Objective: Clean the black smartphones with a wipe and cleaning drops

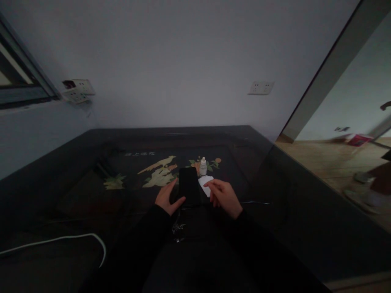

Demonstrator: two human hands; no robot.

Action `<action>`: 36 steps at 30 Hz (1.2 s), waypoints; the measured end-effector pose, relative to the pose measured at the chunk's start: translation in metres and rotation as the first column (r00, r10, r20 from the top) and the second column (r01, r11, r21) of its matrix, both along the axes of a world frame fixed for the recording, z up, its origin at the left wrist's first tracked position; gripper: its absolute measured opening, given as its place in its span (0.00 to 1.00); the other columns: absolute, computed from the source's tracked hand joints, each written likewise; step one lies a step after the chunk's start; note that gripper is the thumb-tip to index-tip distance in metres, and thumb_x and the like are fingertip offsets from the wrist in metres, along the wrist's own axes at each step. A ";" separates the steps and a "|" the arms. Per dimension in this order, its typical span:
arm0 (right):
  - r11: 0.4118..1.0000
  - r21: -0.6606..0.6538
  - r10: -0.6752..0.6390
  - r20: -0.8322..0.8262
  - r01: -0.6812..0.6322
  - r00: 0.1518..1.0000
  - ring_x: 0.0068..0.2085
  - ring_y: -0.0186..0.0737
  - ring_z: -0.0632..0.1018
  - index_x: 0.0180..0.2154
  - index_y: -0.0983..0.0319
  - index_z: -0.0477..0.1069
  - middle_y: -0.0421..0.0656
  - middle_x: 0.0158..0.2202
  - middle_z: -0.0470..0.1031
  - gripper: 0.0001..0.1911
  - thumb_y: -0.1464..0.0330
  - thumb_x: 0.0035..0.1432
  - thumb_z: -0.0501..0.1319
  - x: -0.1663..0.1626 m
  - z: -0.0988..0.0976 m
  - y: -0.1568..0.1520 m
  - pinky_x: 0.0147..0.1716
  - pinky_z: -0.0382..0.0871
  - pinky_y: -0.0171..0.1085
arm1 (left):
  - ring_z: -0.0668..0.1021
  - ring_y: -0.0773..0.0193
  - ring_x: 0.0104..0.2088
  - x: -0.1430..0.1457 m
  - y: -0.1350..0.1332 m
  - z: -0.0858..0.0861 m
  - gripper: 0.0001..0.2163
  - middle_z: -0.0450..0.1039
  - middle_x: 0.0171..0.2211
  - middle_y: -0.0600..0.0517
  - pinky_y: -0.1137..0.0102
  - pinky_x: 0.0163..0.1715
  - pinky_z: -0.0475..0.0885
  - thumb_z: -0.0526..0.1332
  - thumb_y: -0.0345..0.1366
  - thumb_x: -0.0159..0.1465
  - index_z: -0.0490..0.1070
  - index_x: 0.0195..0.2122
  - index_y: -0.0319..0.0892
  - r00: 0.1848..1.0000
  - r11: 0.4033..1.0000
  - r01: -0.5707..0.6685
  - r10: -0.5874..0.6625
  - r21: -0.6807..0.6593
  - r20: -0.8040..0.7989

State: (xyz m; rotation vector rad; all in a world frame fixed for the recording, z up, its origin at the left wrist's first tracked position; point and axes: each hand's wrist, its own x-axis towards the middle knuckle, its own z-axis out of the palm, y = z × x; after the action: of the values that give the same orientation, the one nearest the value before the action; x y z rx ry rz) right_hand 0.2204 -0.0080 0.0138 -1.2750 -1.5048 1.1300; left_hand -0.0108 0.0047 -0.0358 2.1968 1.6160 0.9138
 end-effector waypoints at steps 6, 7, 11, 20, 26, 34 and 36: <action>0.935 0.097 -0.338 -0.038 0.340 0.940 0.13 0.28 0.64 0.31 0.63 0.64 0.34 0.15 0.63 0.16 0.56 0.51 0.52 0.077 -0.016 0.035 0.11 0.54 0.27 | 0.76 0.60 0.40 -0.060 0.030 0.004 0.18 0.76 0.38 0.47 0.66 0.41 0.69 0.52 0.44 0.56 0.70 0.41 0.39 0.933 0.967 -0.255 0.253 -0.024 0.257; 0.914 0.105 -0.391 -0.038 0.393 0.920 0.12 0.28 0.63 0.30 0.63 0.62 0.34 0.15 0.63 0.16 0.56 0.50 0.52 0.090 -0.021 0.040 0.11 0.53 0.27 | 0.77 0.60 0.36 -0.070 0.035 0.004 0.19 0.76 0.35 0.46 0.66 0.38 0.70 0.51 0.44 0.57 0.70 0.40 0.37 0.918 0.956 -0.291 0.291 -0.042 0.268; 0.848 0.151 -0.510 -0.025 0.508 0.860 0.12 0.28 0.63 0.28 0.62 0.59 0.35 0.15 0.64 0.16 0.55 0.52 0.49 0.114 -0.035 0.047 0.11 0.52 0.28 | 0.76 0.62 0.29 -0.091 0.043 0.002 0.20 0.76 0.28 0.46 0.69 0.31 0.70 0.48 0.44 0.57 0.70 0.39 0.34 0.892 0.934 -0.351 0.357 -0.073 0.277; 0.858 0.236 -0.487 0.085 0.457 0.869 0.16 0.31 0.67 0.27 0.63 0.65 0.39 0.19 0.68 0.15 0.57 0.49 0.55 0.108 -0.044 0.046 0.16 0.58 0.30 | 0.72 0.67 0.25 -0.067 0.030 0.006 0.17 0.73 0.27 0.53 0.73 0.27 0.65 0.49 0.43 0.56 0.72 0.38 0.42 0.937 0.938 -0.340 0.344 -0.072 0.064; 0.821 0.280 -0.537 0.087 0.497 0.839 0.26 0.36 0.71 0.36 0.65 0.66 0.43 0.27 0.70 0.16 0.63 0.43 0.58 0.116 -0.053 0.052 0.18 0.63 0.31 | 0.72 0.63 0.25 -0.074 0.024 0.014 0.11 0.70 0.22 0.52 0.72 0.24 0.63 0.52 0.38 0.52 0.72 0.31 0.44 0.911 0.918 -0.383 0.356 -0.102 -0.209; 0.835 0.286 -0.533 0.212 0.469 0.819 0.27 0.34 0.73 0.40 0.65 0.66 0.41 0.30 0.71 0.11 0.67 0.54 0.56 0.118 -0.062 0.054 0.25 0.69 0.35 | 0.76 0.56 0.35 -0.061 0.010 0.008 0.16 0.73 0.37 0.43 0.66 0.31 0.67 0.47 0.32 0.56 0.68 0.43 0.43 0.874 0.910 -0.400 0.343 -0.108 -0.345; 0.844 0.288 -0.523 0.257 0.452 0.813 0.34 0.35 0.74 0.43 0.65 0.65 0.43 0.38 0.70 0.13 0.66 0.58 0.56 0.120 -0.065 0.055 0.33 0.70 0.39 | 0.76 0.57 0.36 -0.061 0.006 0.005 0.18 0.71 0.41 0.43 0.67 0.33 0.68 0.50 0.33 0.56 0.67 0.46 0.43 0.886 0.922 -0.370 0.313 -0.116 -0.342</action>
State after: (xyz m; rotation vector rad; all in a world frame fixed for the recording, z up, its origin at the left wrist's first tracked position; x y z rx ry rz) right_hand 0.3401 0.0472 -0.0513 -1.6308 -1.3595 0.4168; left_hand -0.0719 0.0102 -0.0310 2.0476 2.1970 0.4763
